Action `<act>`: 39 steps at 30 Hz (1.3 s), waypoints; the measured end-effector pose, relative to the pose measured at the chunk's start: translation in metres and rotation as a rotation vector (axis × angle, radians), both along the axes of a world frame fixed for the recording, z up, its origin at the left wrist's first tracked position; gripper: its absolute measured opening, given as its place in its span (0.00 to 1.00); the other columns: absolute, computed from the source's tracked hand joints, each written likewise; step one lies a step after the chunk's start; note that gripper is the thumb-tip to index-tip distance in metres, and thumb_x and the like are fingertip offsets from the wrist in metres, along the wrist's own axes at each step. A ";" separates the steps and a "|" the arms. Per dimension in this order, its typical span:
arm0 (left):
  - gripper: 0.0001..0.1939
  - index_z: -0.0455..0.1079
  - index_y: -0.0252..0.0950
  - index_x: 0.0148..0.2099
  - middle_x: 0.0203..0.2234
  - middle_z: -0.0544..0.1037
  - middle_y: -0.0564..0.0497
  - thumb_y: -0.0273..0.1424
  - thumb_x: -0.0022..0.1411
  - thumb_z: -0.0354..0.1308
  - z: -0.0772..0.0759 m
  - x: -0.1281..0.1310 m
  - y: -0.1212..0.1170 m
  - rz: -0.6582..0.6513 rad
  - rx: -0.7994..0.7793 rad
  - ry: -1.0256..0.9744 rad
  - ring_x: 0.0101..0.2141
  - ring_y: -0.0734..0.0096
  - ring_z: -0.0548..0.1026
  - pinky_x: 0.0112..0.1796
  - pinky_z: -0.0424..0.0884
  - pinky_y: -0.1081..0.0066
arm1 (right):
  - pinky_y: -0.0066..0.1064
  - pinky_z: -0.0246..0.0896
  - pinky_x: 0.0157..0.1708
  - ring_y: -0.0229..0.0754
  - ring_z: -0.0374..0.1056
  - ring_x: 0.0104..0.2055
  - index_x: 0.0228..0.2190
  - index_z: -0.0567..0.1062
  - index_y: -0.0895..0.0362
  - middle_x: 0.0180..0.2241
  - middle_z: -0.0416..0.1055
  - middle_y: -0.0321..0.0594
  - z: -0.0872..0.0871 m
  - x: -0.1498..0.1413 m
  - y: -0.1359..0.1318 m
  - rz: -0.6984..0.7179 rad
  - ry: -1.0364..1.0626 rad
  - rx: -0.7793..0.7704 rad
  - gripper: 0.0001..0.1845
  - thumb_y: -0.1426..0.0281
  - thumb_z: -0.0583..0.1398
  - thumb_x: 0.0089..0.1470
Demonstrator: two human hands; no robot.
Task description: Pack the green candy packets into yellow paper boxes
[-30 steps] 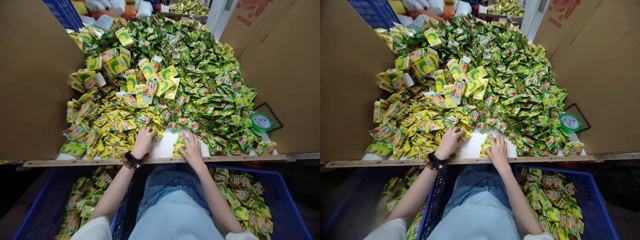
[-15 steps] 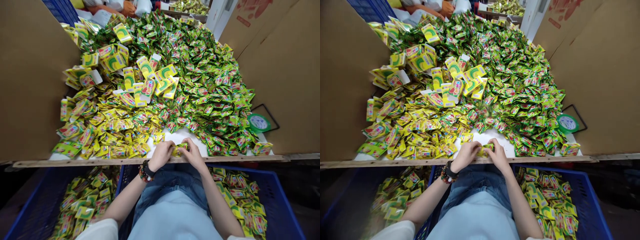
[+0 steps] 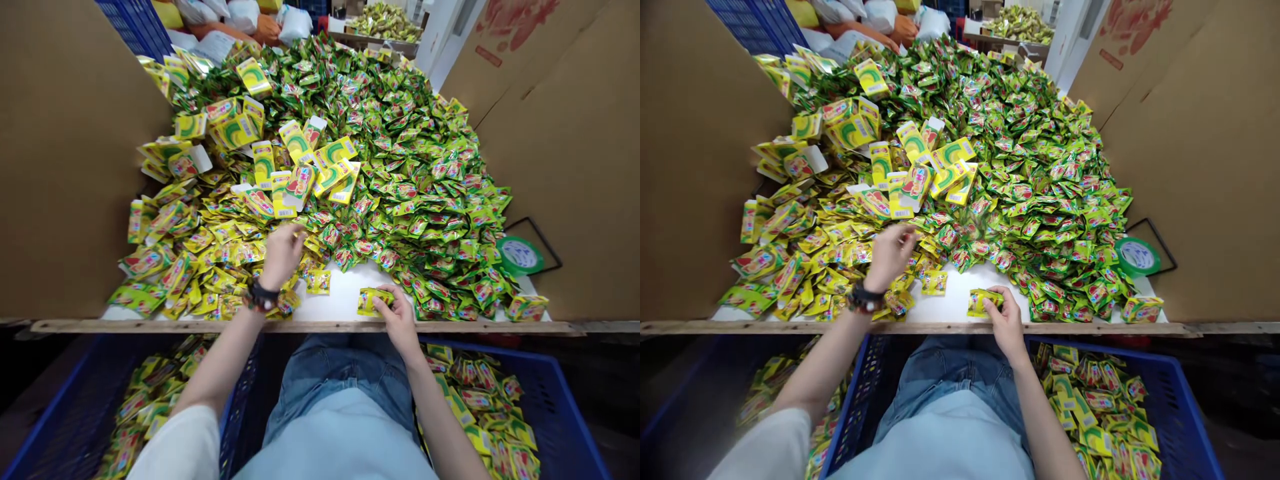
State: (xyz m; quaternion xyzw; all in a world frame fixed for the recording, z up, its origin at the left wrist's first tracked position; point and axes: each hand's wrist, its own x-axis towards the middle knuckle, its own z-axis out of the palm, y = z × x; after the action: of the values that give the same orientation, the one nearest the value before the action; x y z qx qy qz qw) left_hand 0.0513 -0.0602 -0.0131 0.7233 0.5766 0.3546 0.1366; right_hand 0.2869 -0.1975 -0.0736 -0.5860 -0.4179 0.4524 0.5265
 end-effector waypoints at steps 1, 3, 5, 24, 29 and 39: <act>0.14 0.73 0.32 0.46 0.41 0.77 0.40 0.35 0.65 0.52 0.006 -0.009 0.023 0.131 0.068 0.020 0.38 0.59 0.75 0.44 0.70 0.59 | 0.30 0.68 0.32 0.38 0.69 0.29 0.38 0.73 0.55 0.29 0.73 0.34 -0.002 0.002 -0.001 -0.039 0.046 -0.017 0.17 0.59 0.66 0.49; 0.18 0.68 0.31 0.54 0.48 0.72 0.36 0.33 0.65 0.51 0.018 -0.021 0.066 0.210 0.152 0.061 0.46 0.55 0.72 0.48 0.69 0.56 | 0.30 0.68 0.31 0.38 0.69 0.26 0.37 0.74 0.56 0.26 0.73 0.32 -0.006 0.004 -0.002 -0.099 0.111 -0.033 0.18 0.59 0.68 0.46; 0.20 0.65 0.32 0.58 0.54 0.67 0.36 0.31 0.65 0.50 0.028 -0.023 0.098 0.130 0.196 0.133 0.53 0.52 0.67 0.53 0.65 0.52 | 0.32 0.69 0.35 0.40 0.72 0.30 0.34 0.75 0.56 0.27 0.76 0.34 -0.007 0.006 -0.003 -0.140 0.121 0.000 0.15 0.61 0.68 0.46; 0.33 0.61 0.32 0.60 0.45 0.70 0.40 0.37 0.53 0.59 0.040 0.005 0.031 -0.398 0.184 0.657 0.47 0.51 0.69 0.48 0.65 0.56 | 0.29 0.65 0.35 0.38 0.69 0.33 0.35 0.75 0.55 0.32 0.73 0.36 0.034 -0.002 -0.001 -0.265 0.043 0.200 0.09 0.64 0.64 0.52; 0.30 0.59 0.35 0.61 0.40 0.72 0.43 0.39 0.59 0.57 0.002 0.041 -0.059 -0.402 0.124 0.527 0.38 0.59 0.73 0.37 0.67 0.65 | 0.30 0.68 0.35 0.39 0.72 0.35 0.36 0.76 0.55 0.34 0.76 0.38 0.063 -0.008 0.004 -0.306 -0.121 0.354 0.07 0.66 0.63 0.55; 0.27 0.61 0.35 0.60 0.36 0.74 0.47 0.37 0.60 0.58 -0.008 0.068 -0.113 -0.214 0.095 0.424 0.35 0.61 0.74 0.34 0.66 0.67 | 0.40 0.72 0.45 0.46 0.74 0.42 0.45 0.75 0.56 0.39 0.78 0.48 0.074 -0.014 -0.012 -0.041 -0.868 0.744 0.16 0.82 0.57 0.58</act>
State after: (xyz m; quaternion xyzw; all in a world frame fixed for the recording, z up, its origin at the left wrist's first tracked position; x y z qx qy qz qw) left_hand 0.1194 -0.1735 -0.0214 0.8441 0.4951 0.2052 0.0151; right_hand 0.2733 -0.2094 0.0004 -0.5012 -0.7157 -0.0177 0.4861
